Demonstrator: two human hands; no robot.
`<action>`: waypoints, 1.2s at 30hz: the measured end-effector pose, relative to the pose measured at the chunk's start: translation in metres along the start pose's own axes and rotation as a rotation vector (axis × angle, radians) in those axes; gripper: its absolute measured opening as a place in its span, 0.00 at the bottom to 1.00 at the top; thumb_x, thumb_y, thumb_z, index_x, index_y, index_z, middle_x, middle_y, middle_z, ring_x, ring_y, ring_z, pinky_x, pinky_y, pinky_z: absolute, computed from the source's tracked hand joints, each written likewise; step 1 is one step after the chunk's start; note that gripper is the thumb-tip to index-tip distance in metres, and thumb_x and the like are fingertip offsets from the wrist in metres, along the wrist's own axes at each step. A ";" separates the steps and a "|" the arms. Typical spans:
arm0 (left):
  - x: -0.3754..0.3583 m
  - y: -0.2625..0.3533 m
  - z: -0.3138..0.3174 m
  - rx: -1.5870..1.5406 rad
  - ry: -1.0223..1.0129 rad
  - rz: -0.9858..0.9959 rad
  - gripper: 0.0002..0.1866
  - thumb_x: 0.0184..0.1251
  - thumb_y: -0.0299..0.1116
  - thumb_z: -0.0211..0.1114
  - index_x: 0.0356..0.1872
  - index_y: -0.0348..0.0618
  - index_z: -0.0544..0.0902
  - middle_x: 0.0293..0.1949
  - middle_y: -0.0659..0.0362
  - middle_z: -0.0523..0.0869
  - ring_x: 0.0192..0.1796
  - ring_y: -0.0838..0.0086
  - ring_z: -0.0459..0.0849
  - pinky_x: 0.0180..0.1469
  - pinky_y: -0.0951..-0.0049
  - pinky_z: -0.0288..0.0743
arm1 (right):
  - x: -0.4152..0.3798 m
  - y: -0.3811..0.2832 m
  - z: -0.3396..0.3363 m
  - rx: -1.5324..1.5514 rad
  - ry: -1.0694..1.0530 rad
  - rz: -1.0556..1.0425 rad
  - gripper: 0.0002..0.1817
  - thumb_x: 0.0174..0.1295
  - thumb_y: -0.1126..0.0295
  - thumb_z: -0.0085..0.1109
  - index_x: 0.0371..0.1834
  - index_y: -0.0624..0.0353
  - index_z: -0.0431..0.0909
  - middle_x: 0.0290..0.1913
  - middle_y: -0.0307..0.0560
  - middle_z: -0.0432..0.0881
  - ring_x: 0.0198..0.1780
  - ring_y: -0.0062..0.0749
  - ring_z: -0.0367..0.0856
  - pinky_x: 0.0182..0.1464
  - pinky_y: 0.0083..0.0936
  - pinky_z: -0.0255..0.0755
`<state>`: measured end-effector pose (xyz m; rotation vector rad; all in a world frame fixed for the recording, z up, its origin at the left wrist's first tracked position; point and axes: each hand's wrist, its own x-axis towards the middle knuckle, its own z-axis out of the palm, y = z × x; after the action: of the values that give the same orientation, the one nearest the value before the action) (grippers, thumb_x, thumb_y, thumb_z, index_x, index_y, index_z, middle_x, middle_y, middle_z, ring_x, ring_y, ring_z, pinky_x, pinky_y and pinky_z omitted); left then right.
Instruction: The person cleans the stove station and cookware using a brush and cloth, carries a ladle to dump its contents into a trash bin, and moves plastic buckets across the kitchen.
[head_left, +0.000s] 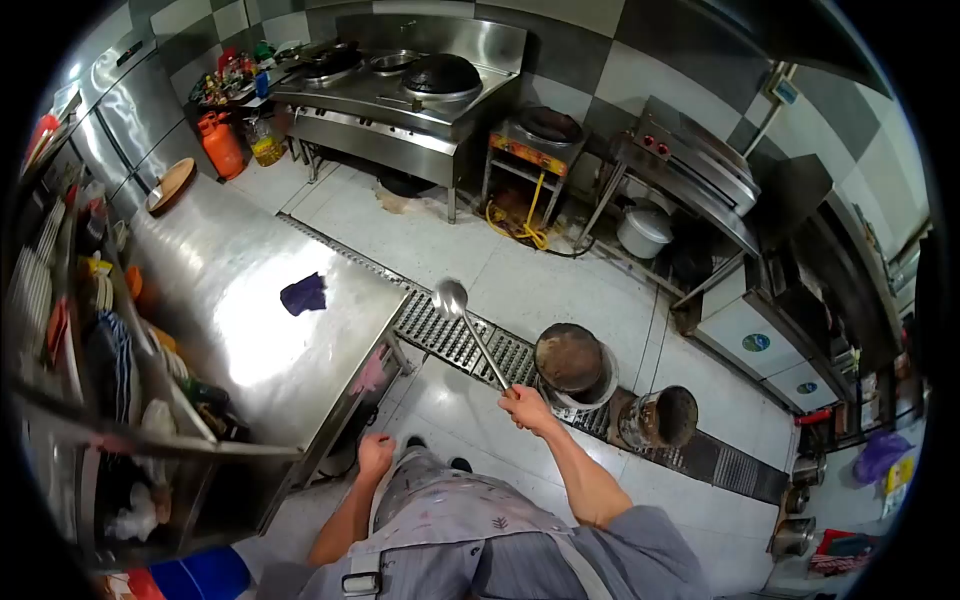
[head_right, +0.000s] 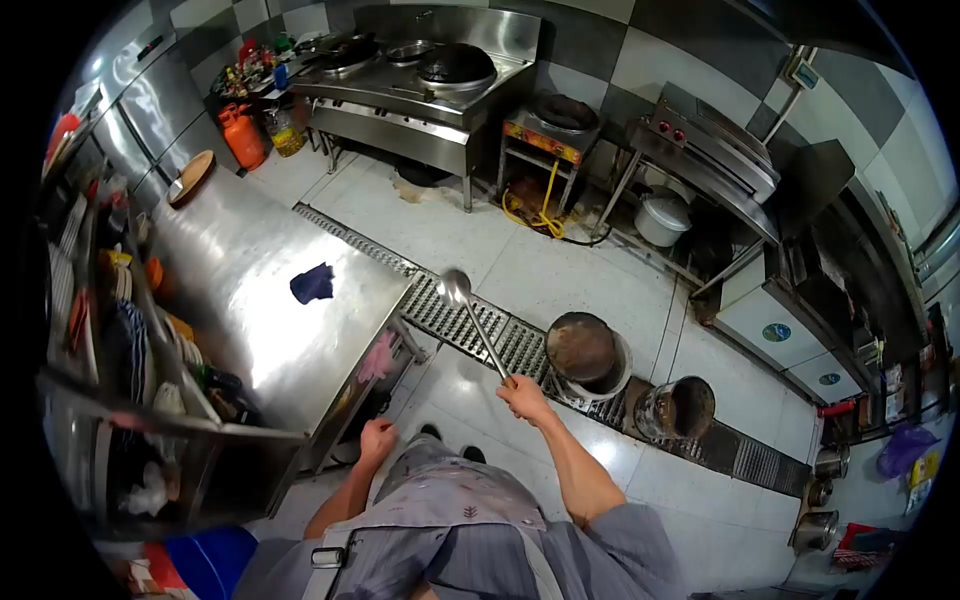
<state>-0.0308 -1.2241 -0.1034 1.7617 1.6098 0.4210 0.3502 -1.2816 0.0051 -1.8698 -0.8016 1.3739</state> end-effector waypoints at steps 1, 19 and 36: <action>0.020 0.022 0.007 0.001 -0.003 -0.001 0.19 0.55 0.43 0.67 0.40 0.38 0.88 0.44 0.43 0.86 0.49 0.48 0.83 0.52 0.56 0.76 | 0.005 -0.010 -0.006 0.000 0.000 0.003 0.13 0.61 0.64 0.66 0.39 0.62 0.79 0.21 0.38 0.73 0.18 0.24 0.70 0.19 0.26 0.65; 0.423 0.305 0.063 -0.065 -0.155 0.281 0.16 0.59 0.39 0.68 0.43 0.39 0.87 0.48 0.44 0.84 0.54 0.49 0.81 0.58 0.57 0.75 | 0.246 -0.133 -0.135 -0.579 0.164 0.068 0.23 0.56 0.53 0.62 0.44 0.62 0.83 0.43 0.64 0.85 0.49 0.58 0.83 0.50 0.43 0.75; 0.564 0.172 0.066 0.072 -0.122 -0.567 0.14 0.56 0.41 0.64 0.30 0.41 0.88 0.33 0.48 0.89 0.37 0.54 0.88 0.40 0.56 0.81 | 0.650 -0.359 -0.174 -0.519 -0.313 -0.297 0.18 0.59 0.57 0.66 0.36 0.65 0.79 0.28 0.44 0.79 0.29 0.30 0.77 0.34 0.33 0.71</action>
<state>0.2366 -0.6968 -0.1540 1.2678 1.9531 -0.0137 0.6525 -0.5822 -0.0240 -1.8149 -1.6539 1.3679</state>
